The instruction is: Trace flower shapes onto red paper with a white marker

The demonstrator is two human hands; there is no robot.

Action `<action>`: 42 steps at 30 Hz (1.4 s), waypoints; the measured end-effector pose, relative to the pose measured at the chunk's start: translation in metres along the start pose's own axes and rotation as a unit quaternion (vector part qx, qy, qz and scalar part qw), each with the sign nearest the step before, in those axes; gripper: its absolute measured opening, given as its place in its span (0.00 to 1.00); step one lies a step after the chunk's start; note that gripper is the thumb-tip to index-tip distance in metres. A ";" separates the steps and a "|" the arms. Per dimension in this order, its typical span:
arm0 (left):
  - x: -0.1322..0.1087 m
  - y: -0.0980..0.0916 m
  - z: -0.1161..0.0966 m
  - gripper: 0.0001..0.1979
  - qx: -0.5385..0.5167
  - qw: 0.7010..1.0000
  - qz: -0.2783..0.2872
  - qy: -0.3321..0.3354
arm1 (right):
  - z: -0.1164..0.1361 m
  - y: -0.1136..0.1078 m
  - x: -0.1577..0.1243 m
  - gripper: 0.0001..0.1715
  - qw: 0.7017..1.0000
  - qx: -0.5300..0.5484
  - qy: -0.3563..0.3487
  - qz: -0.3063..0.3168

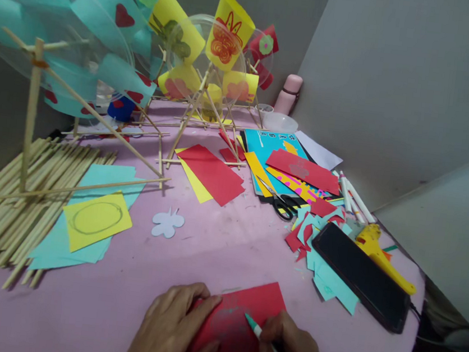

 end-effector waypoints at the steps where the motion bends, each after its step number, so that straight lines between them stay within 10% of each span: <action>1: 0.000 0.000 -0.001 0.18 0.000 1.000 -0.001 -0.001 | 0.000 0.001 0.000 0.06 1.000 -0.002 -0.004 0.007; 28: 0.000 -0.002 -0.005 0.19 -0.017 0.999 0.016 -0.038 | -0.002 0.005 0.001 0.09 0.991 0.032 -0.120 -0.050; 42: 0.001 -0.005 -0.002 0.16 -0.035 0.998 0.025 -0.038 | 0.005 0.004 -0.003 0.08 0.984 0.137 -0.047 -0.103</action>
Point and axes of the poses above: each hand's wrist, its own x-axis towards the middle knuckle, its own y-axis out of the palm, z = x × y, the point moved 1 cm from there along x, towards the middle knuckle, and after that the axes turned 1 degree about -x, right-handed, at the moved point
